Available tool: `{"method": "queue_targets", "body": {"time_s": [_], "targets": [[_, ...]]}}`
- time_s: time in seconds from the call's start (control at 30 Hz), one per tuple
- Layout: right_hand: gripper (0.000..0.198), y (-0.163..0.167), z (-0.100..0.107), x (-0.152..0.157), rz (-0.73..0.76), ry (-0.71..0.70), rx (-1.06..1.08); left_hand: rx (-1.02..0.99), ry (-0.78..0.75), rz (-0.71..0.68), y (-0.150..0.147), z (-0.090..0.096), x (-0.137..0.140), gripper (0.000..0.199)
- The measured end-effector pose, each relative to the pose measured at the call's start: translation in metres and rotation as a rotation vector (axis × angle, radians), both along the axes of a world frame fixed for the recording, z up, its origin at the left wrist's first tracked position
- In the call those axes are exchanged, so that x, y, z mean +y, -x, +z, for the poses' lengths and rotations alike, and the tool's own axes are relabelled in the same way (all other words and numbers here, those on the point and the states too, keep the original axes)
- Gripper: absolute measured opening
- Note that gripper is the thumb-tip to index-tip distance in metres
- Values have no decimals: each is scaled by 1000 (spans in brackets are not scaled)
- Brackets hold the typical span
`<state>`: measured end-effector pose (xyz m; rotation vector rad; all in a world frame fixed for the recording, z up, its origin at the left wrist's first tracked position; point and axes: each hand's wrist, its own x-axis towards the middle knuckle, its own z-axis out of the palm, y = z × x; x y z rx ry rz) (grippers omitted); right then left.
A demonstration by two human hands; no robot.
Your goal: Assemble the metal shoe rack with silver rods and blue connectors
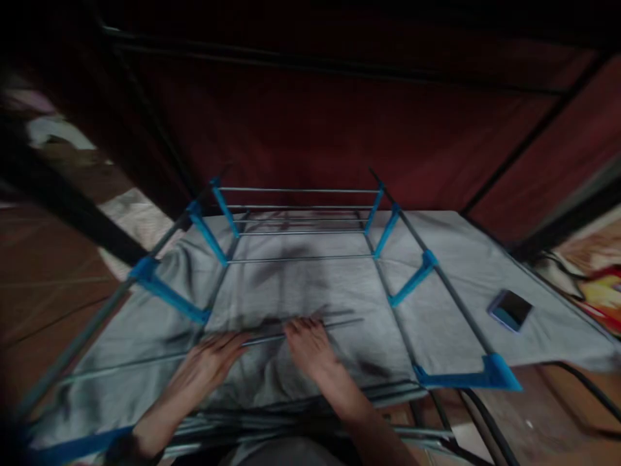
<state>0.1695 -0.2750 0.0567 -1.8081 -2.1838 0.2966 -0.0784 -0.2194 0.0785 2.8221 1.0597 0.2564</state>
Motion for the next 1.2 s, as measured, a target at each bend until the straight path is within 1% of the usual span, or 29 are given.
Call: {"method": "queue_targets", "body": {"time_s": [0.07,0.13,0.2,0.27,0.37,0.43,0.5,0.57,0.63,0.7,0.8,0.87,1.0,1.1,1.2], "targets": [[20,-14,-2,22,-25,-16,-47,-47,-75,-18,6,-10,15,33],[20,-34,-7,38,-81,-28,-106,-77,-150,-25,11,-21,30,36],[22,-55,-13,46,-138,-32,-149,-93,-170,-23,10,-27,40,37],[24,-74,-20,46,-198,-31,-155,-92,-147,-7,-2,-28,44,38],[31,-100,-32,36,-289,-39,-118,-54,-112,31,-40,-24,39,39],[40,-117,-40,25,-358,-76,-91,-12,-94,30,-69,-22,35,38],[51,-132,-50,10,-437,-154,-58,14,-80,9,-92,-24,32,36],[60,-146,-59,-6,-557,-259,-3,24,-78,-3,-108,-28,31,36],[59,-159,-68,-21,-715,-365,80,20,-88,-17,-117,-34,32,36],[51,-173,-76,-32,-878,-452,166,7,-101,-20,-124,-40,34,37],[40,-196,-82,-38,-1045,-511,281,-12,-89,-38,-130,-48,37,37],[37,-210,-84,-35,-1073,-461,355,-13,-65,-53,-133,-52,39,38],[28,-230,-84,-28,-982,-276,399,-8,-43,-69,-136,-61,42,37],[24,-239,-83,-27,-954,-233,384,-14,-61,-64,-137,-66,45,37],[22,-246,-81,-29,-926,-194,379,-44,-56,-92,-136,-73,48,39]]}}
